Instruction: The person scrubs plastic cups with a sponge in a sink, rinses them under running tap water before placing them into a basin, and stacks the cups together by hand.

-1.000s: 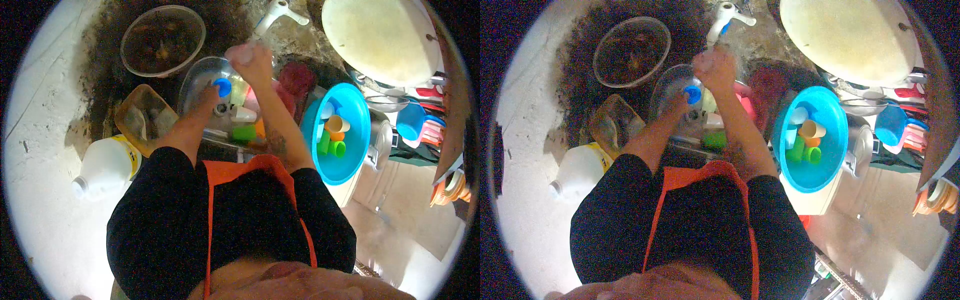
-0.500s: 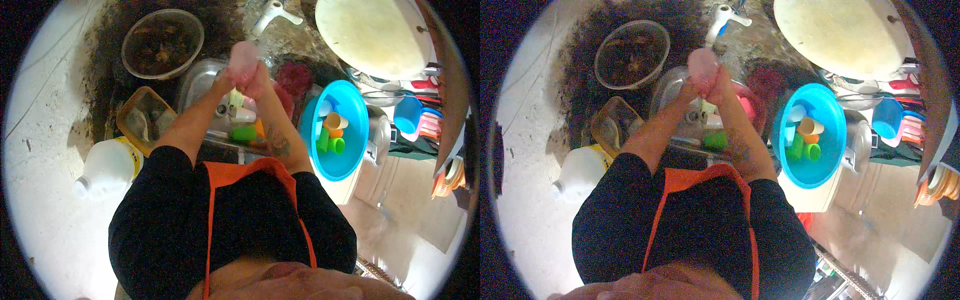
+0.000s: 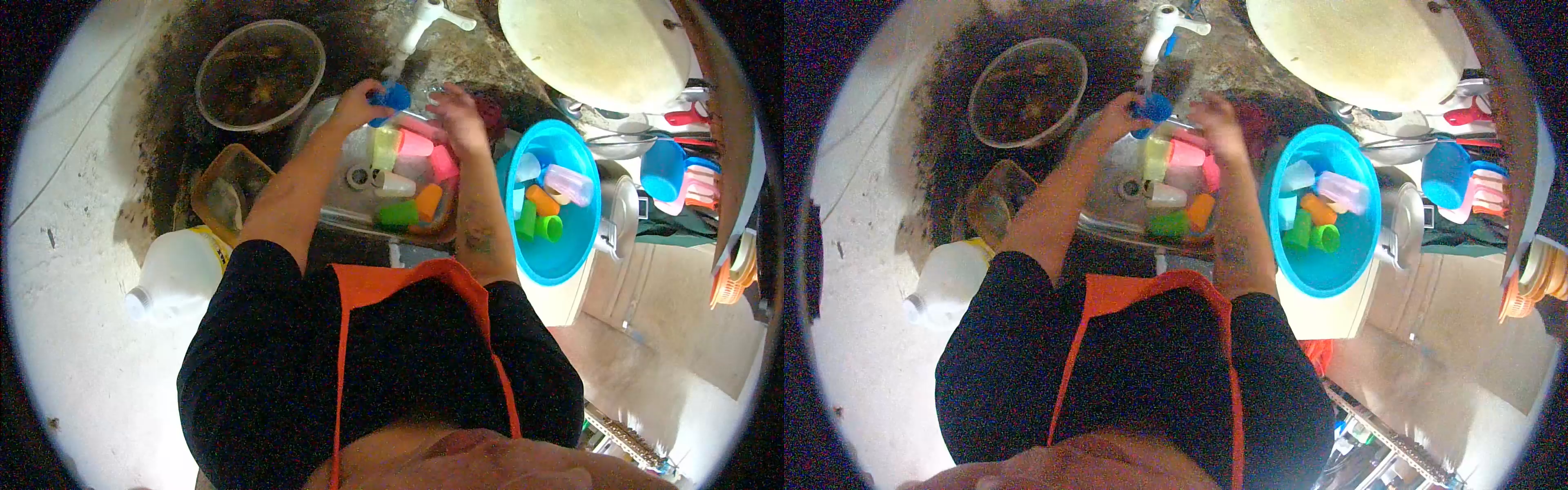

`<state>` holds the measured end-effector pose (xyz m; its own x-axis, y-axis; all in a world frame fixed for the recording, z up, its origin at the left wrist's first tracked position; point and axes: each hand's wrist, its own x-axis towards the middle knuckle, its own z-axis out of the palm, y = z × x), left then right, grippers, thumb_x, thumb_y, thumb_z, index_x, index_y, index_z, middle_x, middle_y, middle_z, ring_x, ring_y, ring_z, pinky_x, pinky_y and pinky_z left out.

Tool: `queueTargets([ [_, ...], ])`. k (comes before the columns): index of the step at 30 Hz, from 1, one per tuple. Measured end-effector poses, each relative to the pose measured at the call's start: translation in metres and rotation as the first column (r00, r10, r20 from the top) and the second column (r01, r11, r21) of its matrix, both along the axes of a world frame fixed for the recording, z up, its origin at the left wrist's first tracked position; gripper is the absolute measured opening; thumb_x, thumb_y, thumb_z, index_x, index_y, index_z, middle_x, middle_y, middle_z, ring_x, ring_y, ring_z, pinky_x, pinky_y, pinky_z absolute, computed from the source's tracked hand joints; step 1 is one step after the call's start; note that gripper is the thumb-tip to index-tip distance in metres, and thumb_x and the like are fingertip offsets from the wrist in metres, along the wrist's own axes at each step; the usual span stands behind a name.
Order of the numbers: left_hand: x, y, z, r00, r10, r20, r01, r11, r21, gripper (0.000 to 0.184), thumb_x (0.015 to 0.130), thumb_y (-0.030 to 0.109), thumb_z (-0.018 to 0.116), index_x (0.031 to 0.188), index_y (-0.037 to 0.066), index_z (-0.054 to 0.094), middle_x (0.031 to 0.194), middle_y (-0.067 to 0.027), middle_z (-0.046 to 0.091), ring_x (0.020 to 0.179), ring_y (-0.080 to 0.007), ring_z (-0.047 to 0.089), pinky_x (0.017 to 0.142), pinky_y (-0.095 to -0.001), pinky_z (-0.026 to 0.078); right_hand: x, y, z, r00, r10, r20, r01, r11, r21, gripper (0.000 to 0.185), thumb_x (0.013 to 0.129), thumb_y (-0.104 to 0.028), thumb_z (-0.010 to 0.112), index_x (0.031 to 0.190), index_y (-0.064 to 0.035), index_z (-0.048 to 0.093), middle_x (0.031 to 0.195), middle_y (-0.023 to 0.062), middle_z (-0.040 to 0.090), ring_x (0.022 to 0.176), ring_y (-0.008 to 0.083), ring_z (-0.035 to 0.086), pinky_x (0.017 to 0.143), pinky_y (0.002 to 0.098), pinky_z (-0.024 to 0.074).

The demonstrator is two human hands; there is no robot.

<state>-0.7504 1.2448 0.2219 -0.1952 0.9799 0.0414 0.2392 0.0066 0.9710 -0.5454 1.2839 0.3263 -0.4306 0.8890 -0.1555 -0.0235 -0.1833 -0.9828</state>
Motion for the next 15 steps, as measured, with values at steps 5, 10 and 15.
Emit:
queueTargets([
  [5, -0.005, -0.023, 0.047, 0.983, -0.136, 0.123, 0.122, 0.986, 0.117, 0.055, 0.063, 0.028, 0.071, 0.112, 0.012, 0.050, 0.107, -0.0086, 0.054, 0.095, -0.0224, 0.052, 0.082, -0.0340, 0.042, -0.053, 0.000, -0.028, 0.891, 0.075, 0.447, -0.327, 0.791, 0.517, 0.083, 0.051, -0.023, 0.079, 0.119, -0.0031, 0.036, 0.112, 0.0172, 0.048, 0.104, 0.0294, 0.048, 0.085, 0.0379, 0.0415],
  [10, -0.009, -0.022, 0.041, 0.784, 0.327, 0.528, -0.014, 0.860, -0.511, 0.051, 0.077, 0.037, 0.056, 0.119, 0.011, 0.043, 0.112, -0.0072, 0.051, 0.094, -0.0227, 0.053, 0.080, -0.0385, 0.042, -0.076, -0.014, -0.020, 0.812, -0.191, 0.552, -0.116, 0.874, 0.473, 0.082, 0.057, -0.018, 0.075, 0.124, -0.0071, 0.029, 0.110, 0.0140, 0.047, 0.097, 0.0269, 0.051, 0.083, 0.0410, 0.0435],
  [15, 0.001, 0.009, 0.037, 0.691, 0.295, 0.660, -0.208, 0.955, -0.209, 0.037, 0.070, 0.024, 0.065, 0.102, 0.007, 0.057, 0.097, -0.0059, 0.059, 0.079, -0.0164, 0.057, 0.070, -0.0301, 0.046, -0.067, -0.031, -0.043, 0.913, -0.107, -0.394, 0.026, 0.978, -0.207, 0.064, 0.075, -0.034, 0.058, 0.123, -0.0029, 0.028, 0.116, 0.0181, 0.043, 0.100, 0.0345, 0.047, 0.087, 0.0480, 0.0379],
])
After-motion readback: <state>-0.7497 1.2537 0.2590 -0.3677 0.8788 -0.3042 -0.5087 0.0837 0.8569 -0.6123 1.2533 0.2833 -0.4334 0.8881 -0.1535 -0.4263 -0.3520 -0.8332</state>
